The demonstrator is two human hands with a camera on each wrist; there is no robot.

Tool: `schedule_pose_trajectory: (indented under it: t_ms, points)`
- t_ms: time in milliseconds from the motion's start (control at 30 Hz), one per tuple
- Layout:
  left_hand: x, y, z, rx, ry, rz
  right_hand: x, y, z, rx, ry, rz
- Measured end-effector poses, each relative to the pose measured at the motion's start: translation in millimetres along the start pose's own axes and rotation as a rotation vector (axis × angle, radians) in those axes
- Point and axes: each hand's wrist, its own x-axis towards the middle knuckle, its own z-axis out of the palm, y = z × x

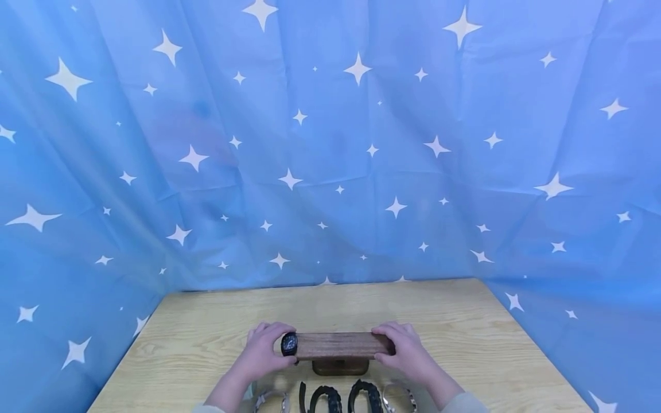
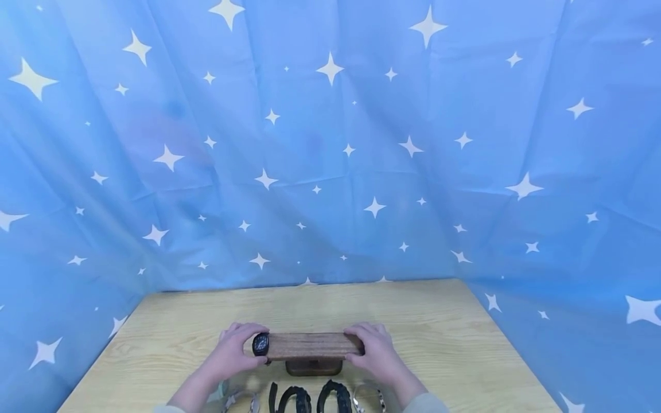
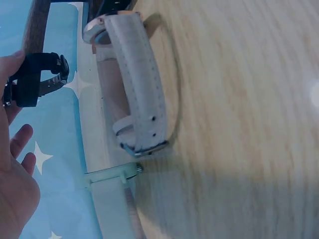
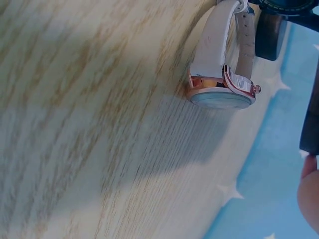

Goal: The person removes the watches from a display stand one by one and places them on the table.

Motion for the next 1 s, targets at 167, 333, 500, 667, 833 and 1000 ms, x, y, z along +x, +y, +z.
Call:
schedule_pose_trajectory:
  t_ms: [167, 333, 500, 667, 833, 1000]
  points:
    - [-2.3, -2.2, 2.6, -0.216, -0.081, -0.127, -0.2, 0, 1, 0.003, 0.005, -0.004]
    - [-4.1, -3.0, 7.9, -0.433, -0.151, -0.196, -0.2, 1, 1, 0.000, 0.006, 0.007]
    - [-3.6, -5.6, 12.4, -0.564, -0.175, -0.217, 0.1, 2, 2, -0.010, 0.010, -0.009]
    - [-3.0, -5.7, 14.0, -0.668, -0.188, -0.229, -0.5, -1, 0, -0.006, 0.023, -0.012]
    - [-4.0, -8.1, 14.1, -0.688, -0.176, -0.229, 0.2, -1, 0, 0.002, 0.013, 0.002]
    - [-5.1, -9.4, 10.7, -0.641, -0.150, -0.226, 0.9, 0, -1, 0.019, -0.014, 0.021]
